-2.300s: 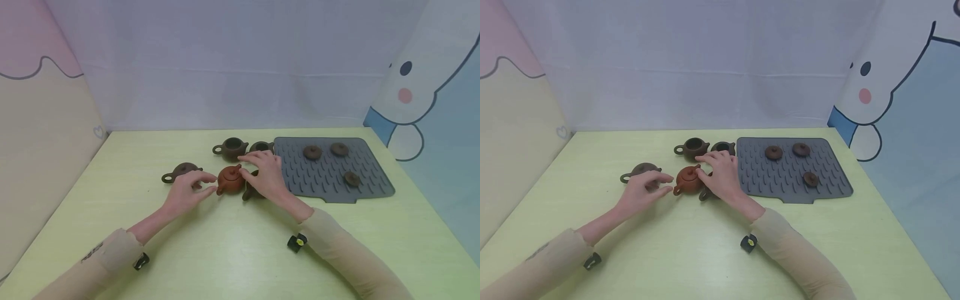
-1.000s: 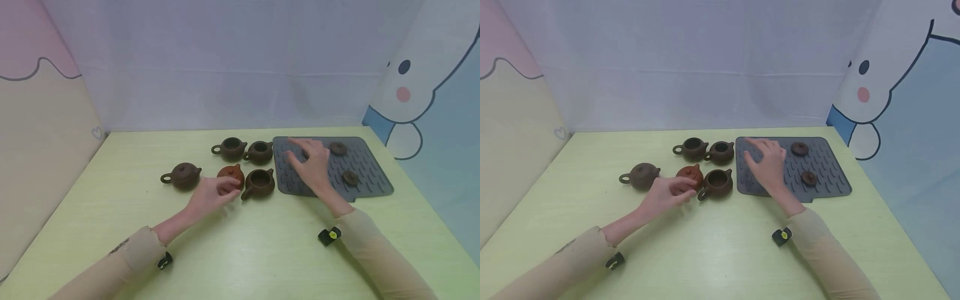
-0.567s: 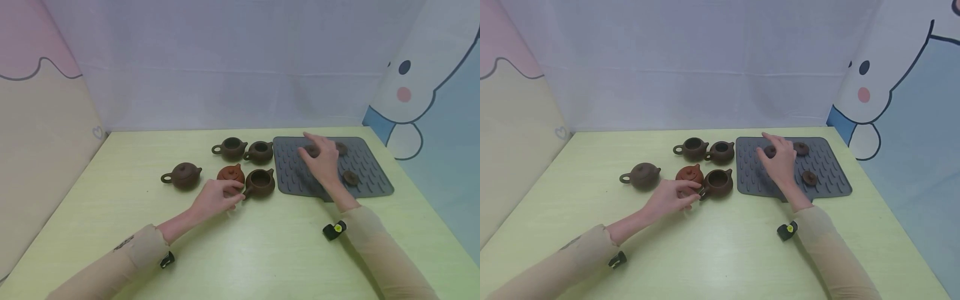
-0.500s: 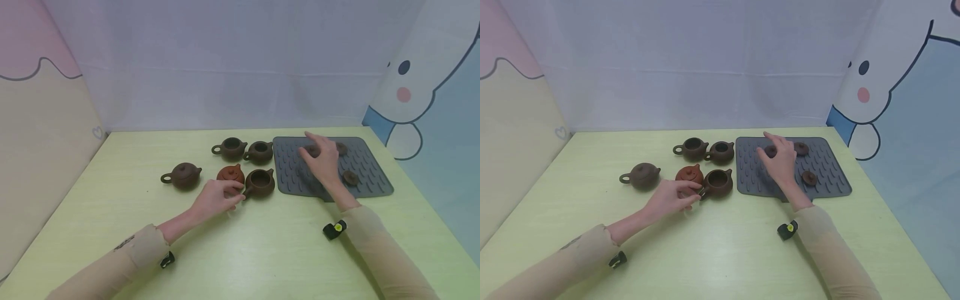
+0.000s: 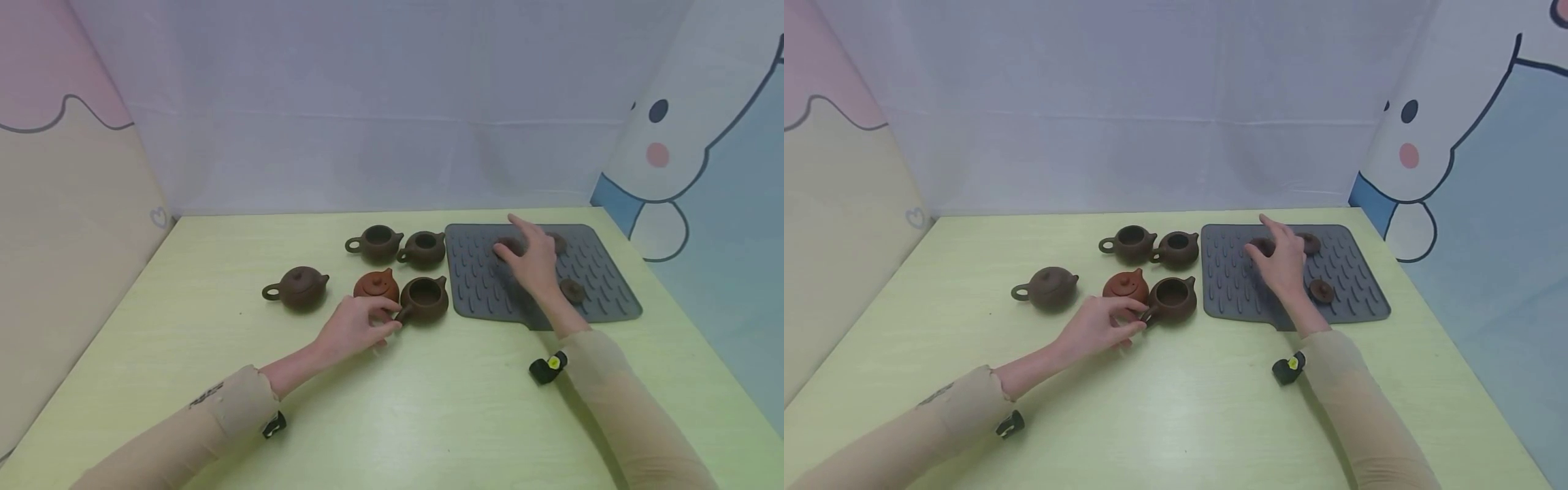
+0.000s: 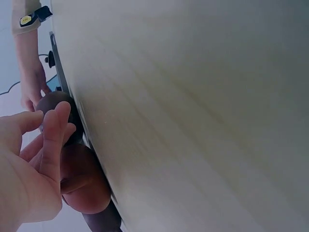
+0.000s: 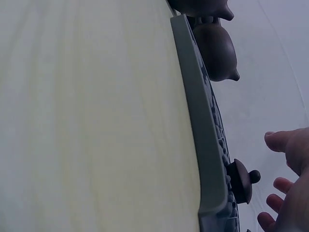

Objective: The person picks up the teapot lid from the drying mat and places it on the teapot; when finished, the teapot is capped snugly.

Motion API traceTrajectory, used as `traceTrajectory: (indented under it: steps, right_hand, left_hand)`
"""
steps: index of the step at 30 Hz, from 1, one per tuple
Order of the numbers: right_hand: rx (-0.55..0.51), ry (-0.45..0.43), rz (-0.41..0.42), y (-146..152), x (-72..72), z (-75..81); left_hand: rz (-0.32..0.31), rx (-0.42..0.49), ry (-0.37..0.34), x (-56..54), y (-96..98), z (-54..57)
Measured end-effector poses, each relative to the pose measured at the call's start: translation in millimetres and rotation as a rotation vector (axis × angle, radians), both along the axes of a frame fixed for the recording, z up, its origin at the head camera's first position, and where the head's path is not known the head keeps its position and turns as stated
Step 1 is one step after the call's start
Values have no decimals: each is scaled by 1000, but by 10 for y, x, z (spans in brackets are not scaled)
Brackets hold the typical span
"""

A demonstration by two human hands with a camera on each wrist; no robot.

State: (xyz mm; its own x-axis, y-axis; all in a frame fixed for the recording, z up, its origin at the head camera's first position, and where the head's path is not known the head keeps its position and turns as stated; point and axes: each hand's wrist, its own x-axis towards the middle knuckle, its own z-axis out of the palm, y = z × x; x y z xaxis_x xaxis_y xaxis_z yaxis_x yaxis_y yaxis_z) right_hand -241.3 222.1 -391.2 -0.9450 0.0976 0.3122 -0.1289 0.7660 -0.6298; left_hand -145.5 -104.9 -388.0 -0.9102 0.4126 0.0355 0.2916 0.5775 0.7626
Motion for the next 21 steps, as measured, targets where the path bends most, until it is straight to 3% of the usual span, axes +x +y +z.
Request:
traceTrajectory:
  steps: [12, 21]
  right_hand:
    - [32, -151, -86, 50, -61, -21]
    - [40, -172, -149, 21, -63, -32]
  left_hand:
    - [3, 25, -25, -13, -3, -22]
    - [-3, 24, -17, -12, -3, -21]
